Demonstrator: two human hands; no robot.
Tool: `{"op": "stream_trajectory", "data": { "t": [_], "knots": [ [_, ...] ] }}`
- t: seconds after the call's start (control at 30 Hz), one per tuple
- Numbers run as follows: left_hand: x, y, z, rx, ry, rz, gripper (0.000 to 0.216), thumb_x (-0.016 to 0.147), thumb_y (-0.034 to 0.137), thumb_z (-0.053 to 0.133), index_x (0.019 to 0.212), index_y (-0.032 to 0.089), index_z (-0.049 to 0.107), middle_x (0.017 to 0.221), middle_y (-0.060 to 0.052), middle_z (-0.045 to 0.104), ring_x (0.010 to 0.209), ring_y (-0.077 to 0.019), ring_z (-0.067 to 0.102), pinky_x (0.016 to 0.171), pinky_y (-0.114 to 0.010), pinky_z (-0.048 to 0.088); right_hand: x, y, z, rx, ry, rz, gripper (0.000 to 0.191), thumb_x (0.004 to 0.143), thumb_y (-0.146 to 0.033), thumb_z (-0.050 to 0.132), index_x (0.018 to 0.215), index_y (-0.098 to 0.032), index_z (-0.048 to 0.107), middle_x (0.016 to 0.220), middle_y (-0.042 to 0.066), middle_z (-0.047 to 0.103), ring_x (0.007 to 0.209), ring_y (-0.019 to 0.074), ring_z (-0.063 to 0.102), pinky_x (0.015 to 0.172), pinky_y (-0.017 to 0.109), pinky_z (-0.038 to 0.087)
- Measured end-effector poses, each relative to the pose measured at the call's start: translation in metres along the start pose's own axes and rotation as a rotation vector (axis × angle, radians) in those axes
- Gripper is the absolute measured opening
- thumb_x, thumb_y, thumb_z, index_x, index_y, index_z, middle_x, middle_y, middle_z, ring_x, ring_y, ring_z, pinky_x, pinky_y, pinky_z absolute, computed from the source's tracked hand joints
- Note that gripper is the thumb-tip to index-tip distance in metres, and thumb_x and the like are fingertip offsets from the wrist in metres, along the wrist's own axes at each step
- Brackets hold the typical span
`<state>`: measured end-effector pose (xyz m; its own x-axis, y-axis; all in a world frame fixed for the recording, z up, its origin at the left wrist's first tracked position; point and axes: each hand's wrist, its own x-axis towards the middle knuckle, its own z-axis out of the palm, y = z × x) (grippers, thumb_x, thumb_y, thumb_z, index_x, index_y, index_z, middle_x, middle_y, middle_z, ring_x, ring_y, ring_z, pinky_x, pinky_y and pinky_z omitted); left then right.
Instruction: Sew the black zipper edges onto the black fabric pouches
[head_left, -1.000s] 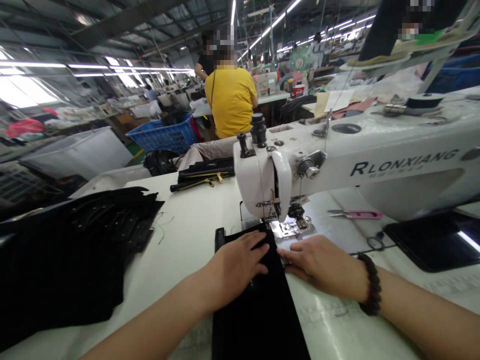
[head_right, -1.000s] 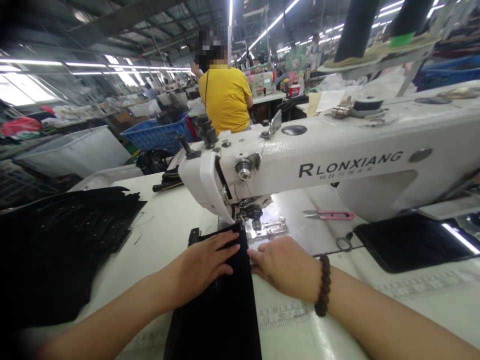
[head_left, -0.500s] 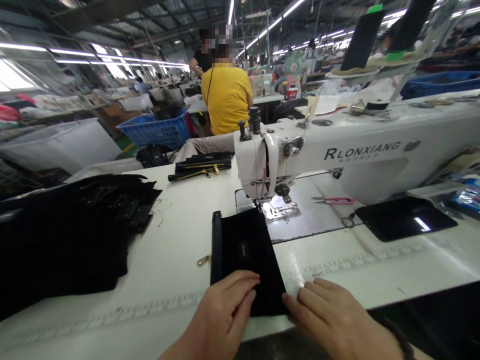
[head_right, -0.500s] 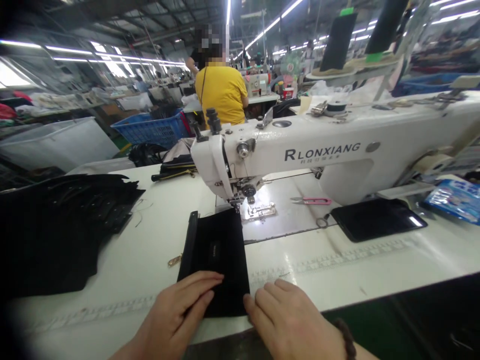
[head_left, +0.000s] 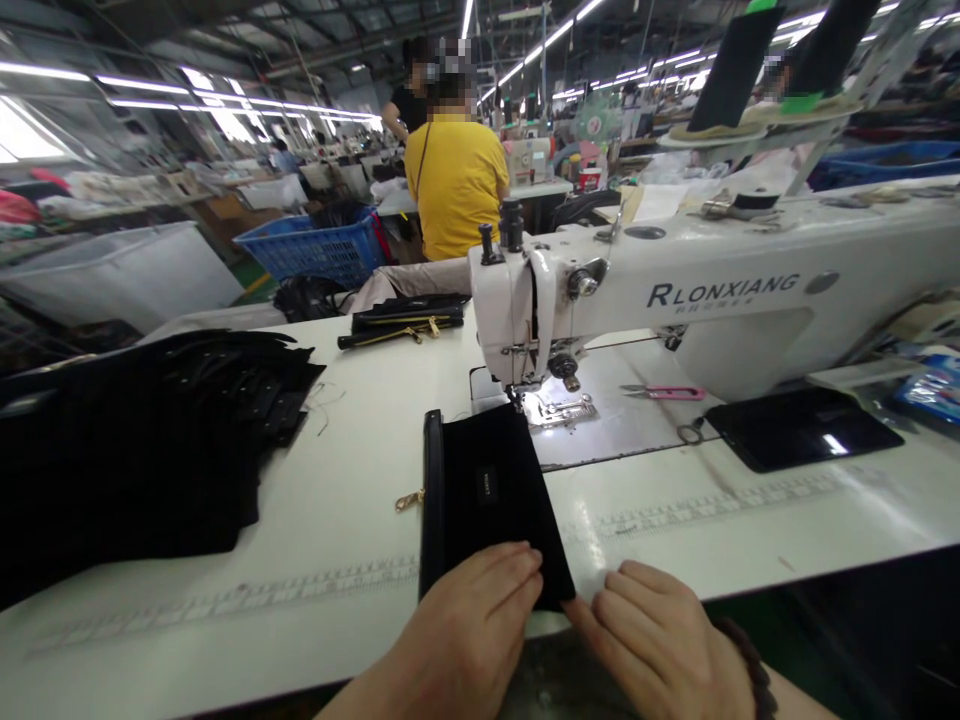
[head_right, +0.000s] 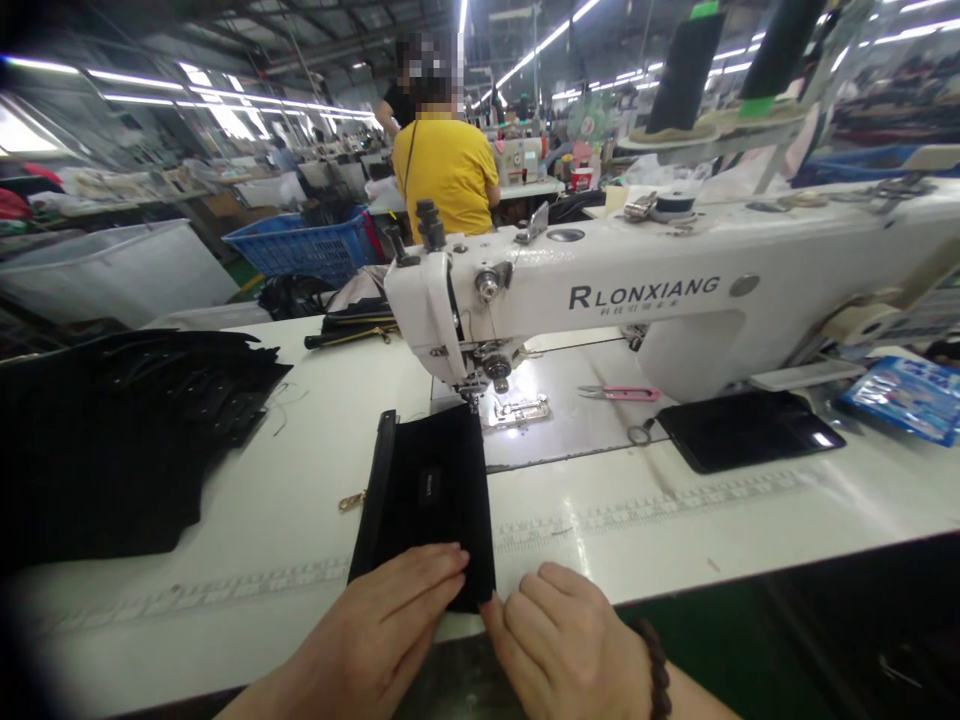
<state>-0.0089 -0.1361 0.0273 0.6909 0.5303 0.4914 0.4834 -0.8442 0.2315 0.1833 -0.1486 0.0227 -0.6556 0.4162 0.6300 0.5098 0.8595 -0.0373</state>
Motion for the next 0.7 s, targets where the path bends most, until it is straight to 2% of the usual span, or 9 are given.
{"op": "stream_trajectory", "data": {
  "t": [0.2, 0.37, 0.53, 0.7],
  "knots": [
    [-0.002, 0.003, 0.001, 0.018, -0.001, -0.014, 0.027, 0.084, 0.007, 0.036, 0.095, 0.006, 0.060, 0.095, -0.013, 0.066, 0.093, -0.0185, 0.060, 0.082, -0.029, 0.051, -0.010, 0.001, 0.008, 0.001, 0.011, 0.021, 0.022, 0.079, 0.003, 0.043, 0.066, -0.011, 0.055, 0.050, -0.001, 0.044, 0.047, 0.0107, 0.037, 0.043, 0.028, 0.024],
    [0.000, 0.004, 0.002, 0.023, 0.022, -0.015, 0.026, 0.085, 0.007, 0.035, 0.093, 0.004, 0.060, 0.092, -0.013, 0.066, 0.092, -0.0184, 0.061, 0.081, -0.028, 0.052, -0.014, 0.001, 0.010, 0.043, -0.005, 0.043, 0.020, 0.079, 0.002, 0.042, 0.069, -0.009, 0.056, 0.051, 0.000, 0.044, 0.047, 0.0113, 0.036, 0.044, 0.029, 0.022],
    [0.000, 0.007, 0.008, 0.047, 0.063, -0.100, 0.023, 0.088, 0.018, 0.040, 0.090, 0.008, 0.061, 0.089, -0.010, 0.067, 0.085, -0.0172, 0.063, 0.077, -0.029, 0.054, -0.010, 0.001, 0.007, 0.057, 0.018, 0.058, 0.020, 0.081, 0.000, 0.039, 0.074, -0.009, 0.056, 0.051, 0.000, 0.043, 0.047, 0.0119, 0.037, 0.044, 0.028, 0.023],
    [0.002, 0.008, 0.007, 0.061, 0.131, -0.117, 0.023, 0.088, 0.015, 0.038, 0.088, 0.010, 0.061, 0.086, -0.008, 0.067, 0.080, -0.0155, 0.064, 0.073, -0.026, 0.055, -0.011, -0.002, 0.009, 0.080, 0.074, 0.159, 0.016, 0.080, -0.002, 0.043, 0.076, -0.012, 0.055, 0.053, -0.001, 0.044, 0.049, 0.0116, 0.039, 0.046, 0.027, 0.029]
  ]
}}
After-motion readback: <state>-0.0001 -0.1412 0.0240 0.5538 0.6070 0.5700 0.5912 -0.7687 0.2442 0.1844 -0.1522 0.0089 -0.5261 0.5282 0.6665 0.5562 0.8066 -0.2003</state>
